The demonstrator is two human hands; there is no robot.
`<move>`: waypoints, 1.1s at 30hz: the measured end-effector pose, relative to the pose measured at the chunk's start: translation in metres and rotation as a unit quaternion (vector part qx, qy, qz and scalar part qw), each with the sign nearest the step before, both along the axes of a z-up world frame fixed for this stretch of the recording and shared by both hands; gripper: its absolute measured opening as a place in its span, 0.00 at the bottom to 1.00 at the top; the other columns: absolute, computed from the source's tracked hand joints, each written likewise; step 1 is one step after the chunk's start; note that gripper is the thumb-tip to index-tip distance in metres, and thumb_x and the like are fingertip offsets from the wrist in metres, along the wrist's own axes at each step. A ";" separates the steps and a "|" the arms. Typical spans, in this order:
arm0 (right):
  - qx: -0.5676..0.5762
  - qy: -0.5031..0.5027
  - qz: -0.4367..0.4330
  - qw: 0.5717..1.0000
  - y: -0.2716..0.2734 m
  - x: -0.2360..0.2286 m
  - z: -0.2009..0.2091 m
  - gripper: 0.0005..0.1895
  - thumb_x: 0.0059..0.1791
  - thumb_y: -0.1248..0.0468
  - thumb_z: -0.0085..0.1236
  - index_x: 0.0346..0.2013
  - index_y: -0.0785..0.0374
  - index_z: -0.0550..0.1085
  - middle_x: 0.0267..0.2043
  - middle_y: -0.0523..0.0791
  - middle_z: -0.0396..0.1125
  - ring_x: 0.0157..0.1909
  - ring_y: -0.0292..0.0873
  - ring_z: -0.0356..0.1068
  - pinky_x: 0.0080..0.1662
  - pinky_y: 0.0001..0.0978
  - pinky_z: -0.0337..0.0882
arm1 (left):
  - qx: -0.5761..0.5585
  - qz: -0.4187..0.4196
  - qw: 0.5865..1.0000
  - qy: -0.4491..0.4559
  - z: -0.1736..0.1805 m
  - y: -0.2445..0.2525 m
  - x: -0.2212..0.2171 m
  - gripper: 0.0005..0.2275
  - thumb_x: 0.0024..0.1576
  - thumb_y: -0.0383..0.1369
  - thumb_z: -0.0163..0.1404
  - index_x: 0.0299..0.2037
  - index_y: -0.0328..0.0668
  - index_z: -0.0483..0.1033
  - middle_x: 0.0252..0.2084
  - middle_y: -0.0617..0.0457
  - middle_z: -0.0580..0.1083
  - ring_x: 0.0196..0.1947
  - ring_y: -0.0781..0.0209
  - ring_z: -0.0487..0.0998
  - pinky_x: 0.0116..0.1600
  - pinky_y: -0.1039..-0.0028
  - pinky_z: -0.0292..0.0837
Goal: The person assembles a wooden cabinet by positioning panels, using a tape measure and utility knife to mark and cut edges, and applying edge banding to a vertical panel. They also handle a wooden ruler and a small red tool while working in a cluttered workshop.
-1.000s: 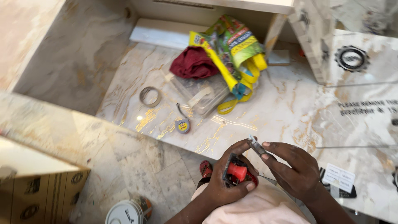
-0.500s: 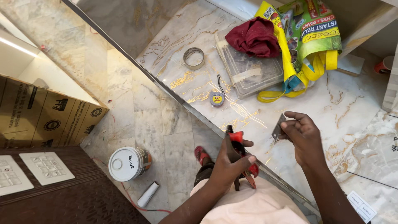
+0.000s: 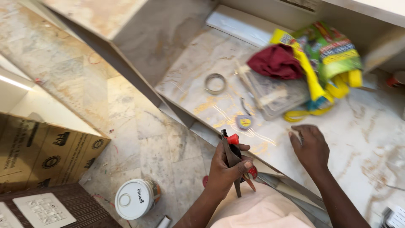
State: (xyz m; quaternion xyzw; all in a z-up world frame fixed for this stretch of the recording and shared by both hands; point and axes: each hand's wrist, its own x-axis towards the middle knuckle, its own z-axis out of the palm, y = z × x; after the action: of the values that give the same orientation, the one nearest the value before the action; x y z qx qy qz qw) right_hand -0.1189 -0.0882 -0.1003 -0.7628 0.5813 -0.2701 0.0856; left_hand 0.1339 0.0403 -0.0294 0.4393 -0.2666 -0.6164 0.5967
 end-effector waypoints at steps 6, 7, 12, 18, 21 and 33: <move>0.354 -0.358 0.255 0.826 0.051 0.132 0.035 0.30 0.47 0.64 0.62 0.64 0.61 0.68 0.55 0.47 0.73 0.56 0.42 0.71 0.56 0.35 0.73 | -0.079 0.077 0.994 -0.006 0.016 0.007 0.078 0.29 0.53 0.30 0.66 0.61 0.31 0.63 0.57 0.45 0.72 0.57 0.62 0.79 0.59 0.73 0.79; 0.318 -0.327 0.303 0.837 0.057 0.156 0.041 0.35 0.44 0.64 0.67 0.65 0.61 0.66 0.58 0.47 0.69 0.58 0.43 0.69 0.57 0.36 0.72 | -0.081 0.090 0.993 0.014 0.020 0.013 0.090 0.29 0.52 0.30 0.66 0.61 0.31 0.63 0.57 0.45 0.72 0.58 0.62 0.79 0.61 0.73 0.78; 0.302 -0.214 0.438 0.819 0.084 0.269 0.063 0.50 0.34 0.65 0.76 0.67 0.57 0.61 0.63 0.46 0.64 0.59 0.43 0.69 0.55 0.38 0.71 | -0.023 0.220 0.973 -0.065 0.028 0.054 0.149 0.31 0.49 0.30 0.67 0.61 0.33 0.64 0.50 0.47 0.73 0.46 0.63 0.78 0.49 0.72 0.80; 0.501 -0.268 0.488 0.663 0.094 0.367 0.053 0.47 0.39 0.66 0.67 0.72 0.59 0.59 0.56 0.49 0.67 0.48 0.43 0.73 0.55 0.38 0.75 | -0.024 0.325 0.944 -0.047 0.021 0.087 0.212 0.28 0.54 0.31 0.64 0.61 0.32 0.62 0.48 0.48 0.73 0.46 0.63 0.77 0.50 0.72 0.78; 0.605 -0.341 0.477 0.538 0.088 0.408 0.039 0.46 0.41 0.60 0.67 0.71 0.65 0.58 0.58 0.50 0.67 0.56 0.40 0.68 0.56 0.37 0.70 | -0.045 0.325 0.940 -0.095 0.018 0.095 0.250 0.29 0.58 0.33 0.61 0.66 0.33 0.61 0.53 0.49 0.73 0.52 0.64 0.75 0.58 0.72 0.74; 0.726 -0.388 0.400 0.402 0.000 0.615 0.018 0.42 0.45 0.49 0.62 0.65 0.71 0.61 0.47 0.55 0.69 0.46 0.45 0.74 0.44 0.39 0.79 | -0.018 0.367 0.928 -0.063 -0.010 0.019 0.459 0.22 0.56 0.31 0.60 0.57 0.33 0.65 0.48 0.48 0.77 0.49 0.63 0.78 0.54 0.73 0.76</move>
State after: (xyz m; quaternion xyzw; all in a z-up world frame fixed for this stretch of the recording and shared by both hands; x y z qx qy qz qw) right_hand 0.4960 -0.0880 -0.0820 -0.3721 0.0909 0.0518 0.9223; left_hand 0.5930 0.0596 -0.0393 0.5336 -0.1355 -0.3206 0.7708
